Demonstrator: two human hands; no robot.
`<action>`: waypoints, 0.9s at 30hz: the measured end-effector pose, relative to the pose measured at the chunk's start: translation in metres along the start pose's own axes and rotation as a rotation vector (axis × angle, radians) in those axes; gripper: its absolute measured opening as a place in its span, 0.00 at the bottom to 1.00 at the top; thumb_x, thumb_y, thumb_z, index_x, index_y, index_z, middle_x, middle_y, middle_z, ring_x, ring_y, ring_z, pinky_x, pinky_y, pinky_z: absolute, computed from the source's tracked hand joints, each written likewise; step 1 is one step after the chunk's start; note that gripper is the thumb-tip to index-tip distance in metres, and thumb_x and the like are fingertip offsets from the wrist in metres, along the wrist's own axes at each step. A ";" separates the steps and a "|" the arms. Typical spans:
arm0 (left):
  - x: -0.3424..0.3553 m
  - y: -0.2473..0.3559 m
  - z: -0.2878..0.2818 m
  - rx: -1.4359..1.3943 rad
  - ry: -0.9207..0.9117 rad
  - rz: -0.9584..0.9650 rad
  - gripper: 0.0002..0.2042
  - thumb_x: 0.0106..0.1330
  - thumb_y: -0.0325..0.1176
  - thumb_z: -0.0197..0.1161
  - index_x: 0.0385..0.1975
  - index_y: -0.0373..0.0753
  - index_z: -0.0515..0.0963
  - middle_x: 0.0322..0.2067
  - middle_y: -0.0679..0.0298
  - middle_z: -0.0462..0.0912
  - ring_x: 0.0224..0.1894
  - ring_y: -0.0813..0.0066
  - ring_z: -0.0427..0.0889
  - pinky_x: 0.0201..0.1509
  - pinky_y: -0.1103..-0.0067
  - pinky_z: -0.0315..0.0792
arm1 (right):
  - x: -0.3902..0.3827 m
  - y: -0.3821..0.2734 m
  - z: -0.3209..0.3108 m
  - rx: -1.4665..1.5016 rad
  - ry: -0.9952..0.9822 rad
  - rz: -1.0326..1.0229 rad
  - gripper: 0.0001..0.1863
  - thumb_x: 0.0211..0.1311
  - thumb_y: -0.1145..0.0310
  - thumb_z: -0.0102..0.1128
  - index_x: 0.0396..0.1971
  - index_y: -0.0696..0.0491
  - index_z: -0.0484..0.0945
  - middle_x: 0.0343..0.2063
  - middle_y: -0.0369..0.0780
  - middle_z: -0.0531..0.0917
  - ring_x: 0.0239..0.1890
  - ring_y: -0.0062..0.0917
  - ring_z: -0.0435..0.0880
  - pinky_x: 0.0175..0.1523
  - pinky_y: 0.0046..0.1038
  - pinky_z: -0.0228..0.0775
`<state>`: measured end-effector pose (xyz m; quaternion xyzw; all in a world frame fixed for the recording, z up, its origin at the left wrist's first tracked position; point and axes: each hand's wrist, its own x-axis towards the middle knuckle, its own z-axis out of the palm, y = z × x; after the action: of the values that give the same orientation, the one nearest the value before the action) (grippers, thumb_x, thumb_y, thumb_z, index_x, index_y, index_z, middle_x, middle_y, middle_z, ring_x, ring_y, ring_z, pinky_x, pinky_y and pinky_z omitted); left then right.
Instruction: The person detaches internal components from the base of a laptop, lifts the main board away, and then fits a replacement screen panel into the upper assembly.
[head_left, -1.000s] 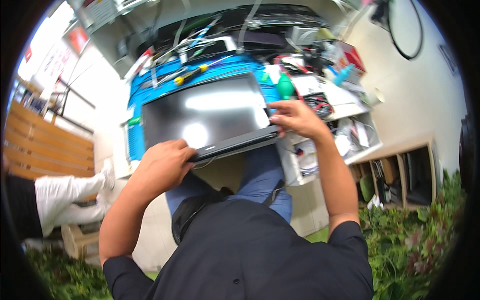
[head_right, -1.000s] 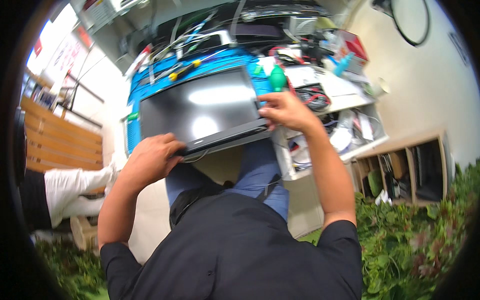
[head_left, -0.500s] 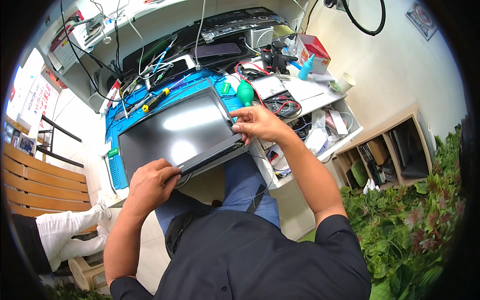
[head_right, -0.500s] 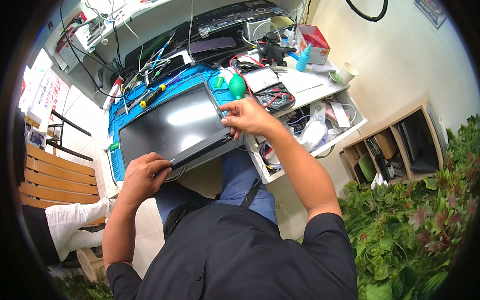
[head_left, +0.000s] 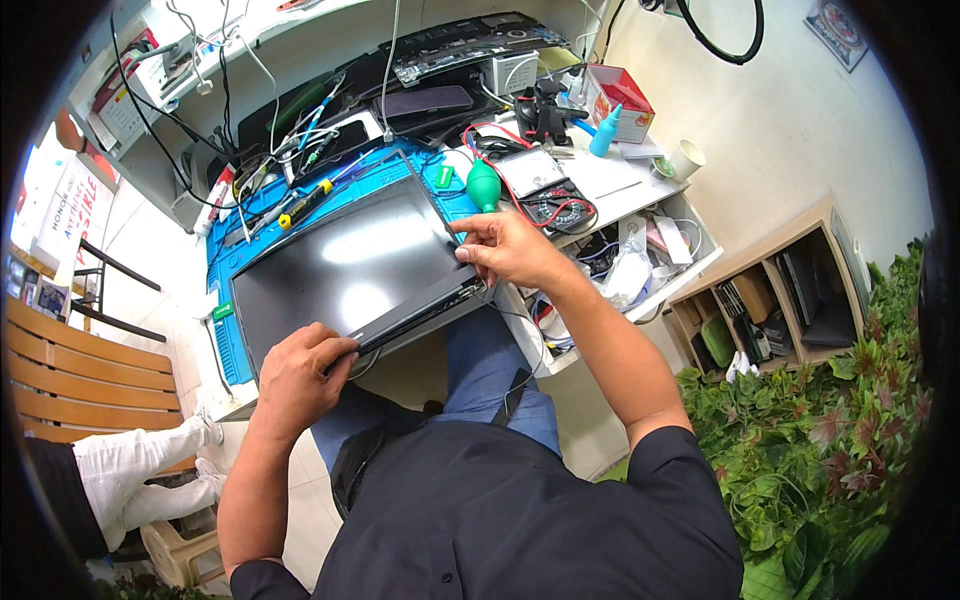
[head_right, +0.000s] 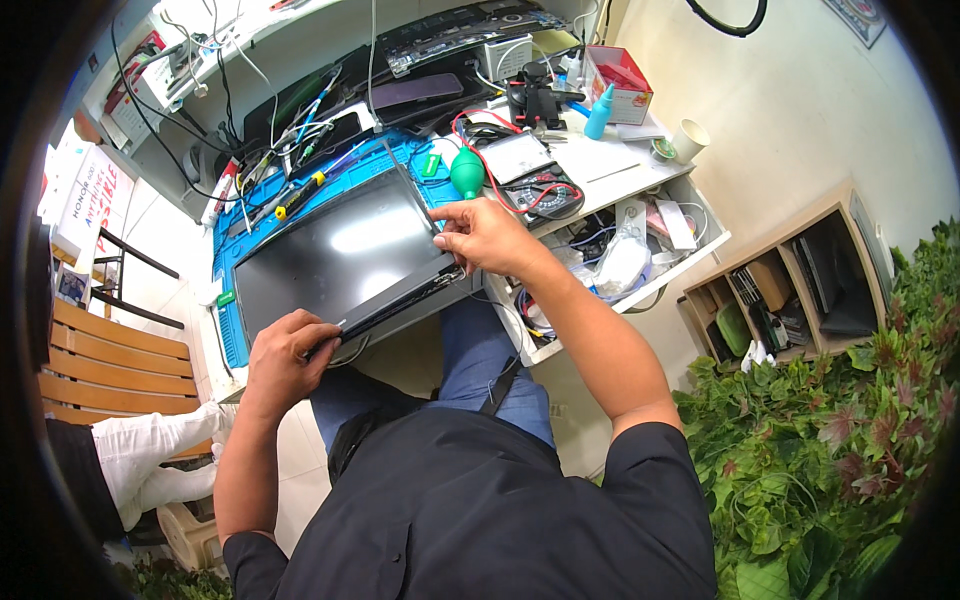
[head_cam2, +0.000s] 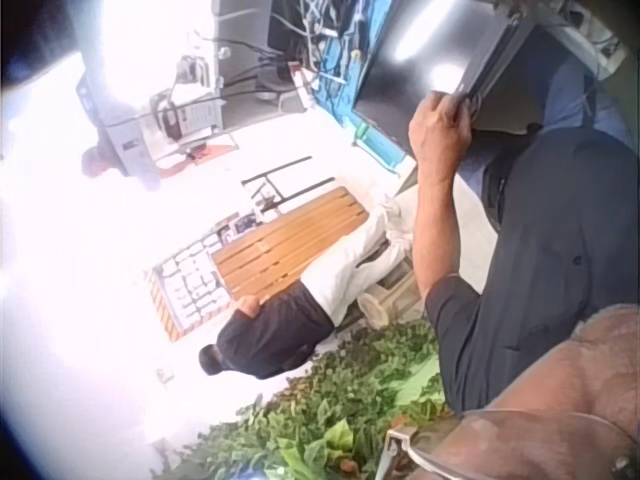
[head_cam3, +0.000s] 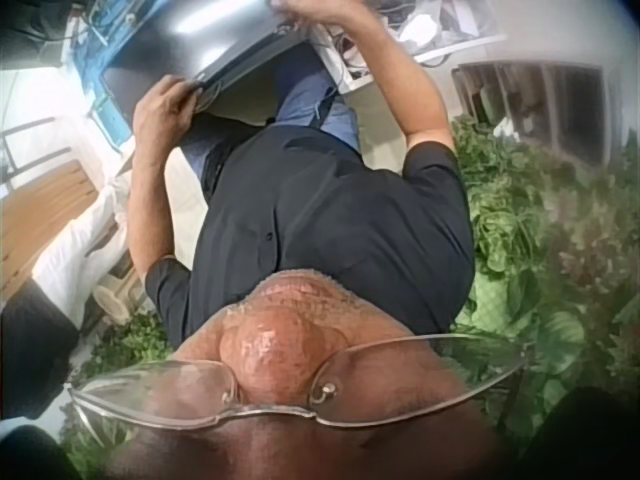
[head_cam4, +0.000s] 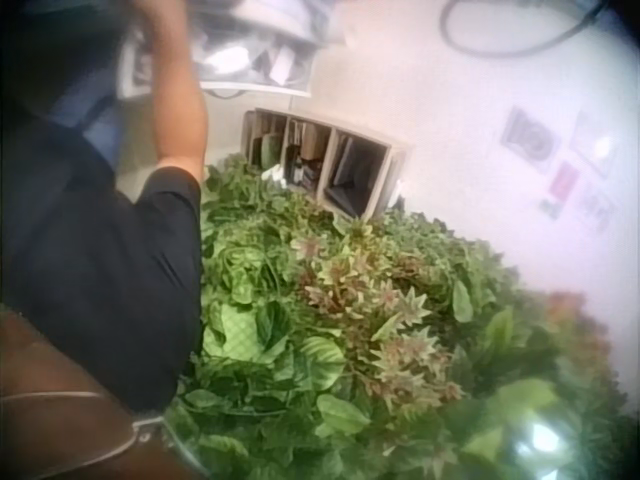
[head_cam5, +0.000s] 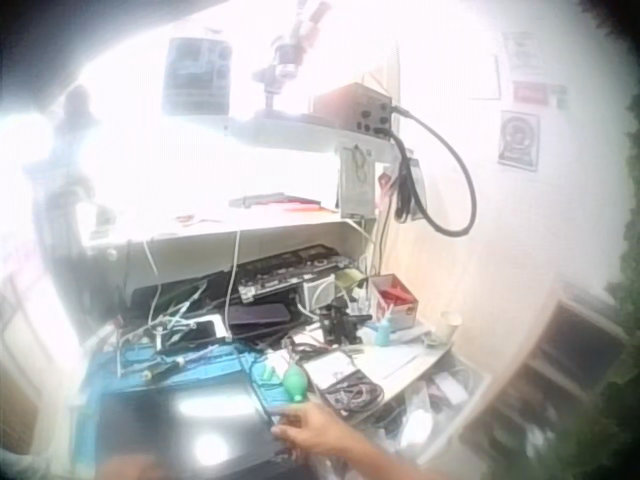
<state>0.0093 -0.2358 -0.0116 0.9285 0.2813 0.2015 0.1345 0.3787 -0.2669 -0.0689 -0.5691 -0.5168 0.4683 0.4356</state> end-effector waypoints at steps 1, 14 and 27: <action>0.000 0.000 -0.001 -0.003 -0.005 0.000 0.06 0.63 0.26 0.77 0.38 0.39 0.92 0.35 0.60 0.89 0.38 0.57 0.90 0.44 0.67 0.84 | -0.002 -0.002 0.000 -0.002 0.000 0.008 0.24 0.75 0.73 0.71 0.68 0.63 0.81 0.32 0.37 0.87 0.24 0.17 0.85 0.26 0.23 0.81; 0.002 -0.001 -0.005 -0.014 -0.069 -0.002 0.05 0.64 0.26 0.77 0.38 0.38 0.92 0.36 0.60 0.89 0.38 0.57 0.90 0.45 0.66 0.83 | -0.017 -0.025 0.007 -0.482 0.086 -0.109 0.23 0.71 0.74 0.73 0.64 0.64 0.84 0.30 0.40 0.91 0.26 0.18 0.88 0.29 0.26 0.80; 0.013 -0.002 -0.004 -0.028 -0.136 0.042 0.05 0.65 0.28 0.76 0.39 0.40 0.92 0.36 0.60 0.88 0.40 0.55 0.89 0.45 0.65 0.82 | -0.038 -0.025 0.013 -0.702 0.252 -0.302 0.15 0.66 0.73 0.73 0.52 0.59 0.89 0.37 0.50 0.91 0.41 0.45 0.91 0.52 0.42 0.82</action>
<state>0.0165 -0.2262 -0.0052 0.9439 0.2490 0.1447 0.1618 0.3607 -0.3022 -0.0432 -0.6538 -0.6658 0.1204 0.3387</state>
